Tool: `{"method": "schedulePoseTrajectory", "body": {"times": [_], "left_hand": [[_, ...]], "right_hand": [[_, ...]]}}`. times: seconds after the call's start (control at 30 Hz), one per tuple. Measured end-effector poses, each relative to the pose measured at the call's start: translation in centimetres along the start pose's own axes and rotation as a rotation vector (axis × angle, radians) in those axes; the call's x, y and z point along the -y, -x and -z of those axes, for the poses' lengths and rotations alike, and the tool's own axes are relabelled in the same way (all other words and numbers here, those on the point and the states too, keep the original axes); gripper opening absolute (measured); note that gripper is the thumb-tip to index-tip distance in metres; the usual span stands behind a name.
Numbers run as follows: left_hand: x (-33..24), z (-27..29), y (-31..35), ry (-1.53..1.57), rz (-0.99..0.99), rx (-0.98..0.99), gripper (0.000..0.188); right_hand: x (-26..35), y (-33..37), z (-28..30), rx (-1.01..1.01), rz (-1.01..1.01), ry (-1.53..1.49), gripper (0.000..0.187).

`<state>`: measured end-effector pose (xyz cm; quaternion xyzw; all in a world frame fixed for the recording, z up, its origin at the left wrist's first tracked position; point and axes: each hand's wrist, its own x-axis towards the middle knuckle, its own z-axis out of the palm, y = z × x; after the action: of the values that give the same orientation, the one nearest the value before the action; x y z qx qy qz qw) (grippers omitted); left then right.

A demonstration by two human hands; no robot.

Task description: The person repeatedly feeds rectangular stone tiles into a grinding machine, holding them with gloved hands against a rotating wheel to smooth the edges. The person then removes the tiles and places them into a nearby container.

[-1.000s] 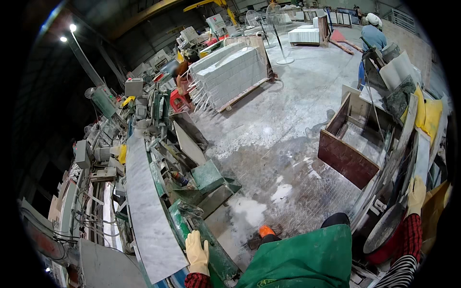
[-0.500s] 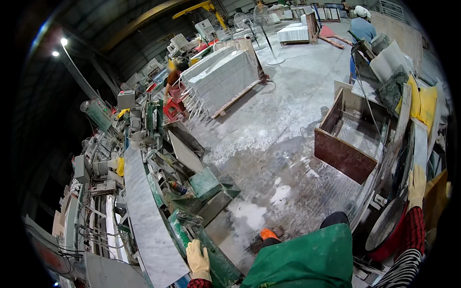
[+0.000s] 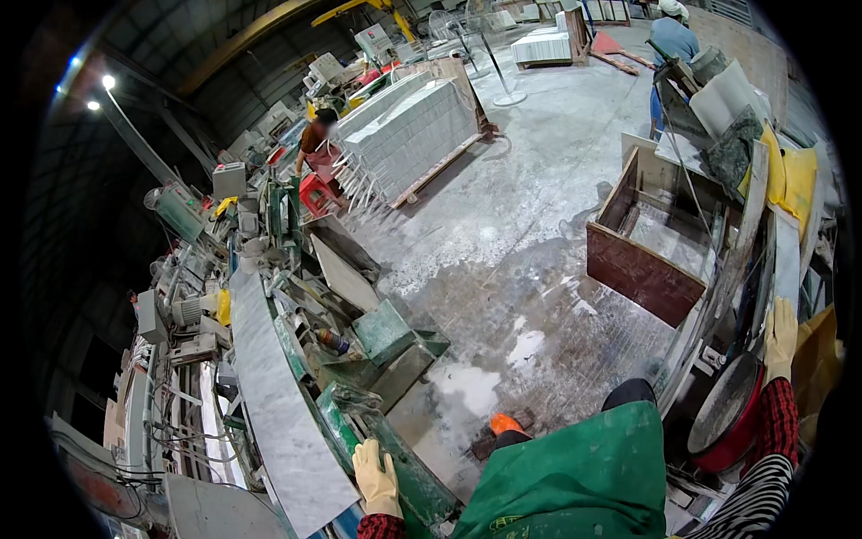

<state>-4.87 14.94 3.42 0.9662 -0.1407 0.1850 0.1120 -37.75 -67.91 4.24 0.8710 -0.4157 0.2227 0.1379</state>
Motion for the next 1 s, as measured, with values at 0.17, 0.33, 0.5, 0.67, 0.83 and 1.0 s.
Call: {"method": "schedulePoseTrajectory", "body": {"times": [0.17, 0.33, 0.5, 0.67, 0.83, 1.0], "left_hand": [[0.2, -0.1, 0.1, -0.004, 0.011, 0.012, 0.041], [0.2, -0.1, 0.1, 0.035, 0.021, -0.001, 0.04], [0.1, -0.2, 0.2, 0.03, 0.018, -0.011, 0.04], [0.1, -0.1, 0.1, 0.037, 0.034, 0.001, 0.041], [0.4, -0.5, 0.4, 0.047, 0.043, -0.016, 0.041], [0.6, -0.5, 0.3, 0.037, 0.039, 0.002, 0.042]], "right_hand": [[0.7, 0.5, 0.7, -0.004, -0.015, -0.024, 0.044], [0.8, 0.9, 0.9, 0.019, -0.028, -0.05, 0.045], [1.0, 1.4, 1.0, 0.045, -0.033, -0.058, 0.045], [0.5, 1.8, 0.7, 0.034, -0.011, -0.055, 0.046], [1.1, 2.2, 1.2, 0.048, -0.015, -0.034, 0.045], [1.5, 2.5, 1.6, 0.039, 0.001, -0.008, 0.045]]}}
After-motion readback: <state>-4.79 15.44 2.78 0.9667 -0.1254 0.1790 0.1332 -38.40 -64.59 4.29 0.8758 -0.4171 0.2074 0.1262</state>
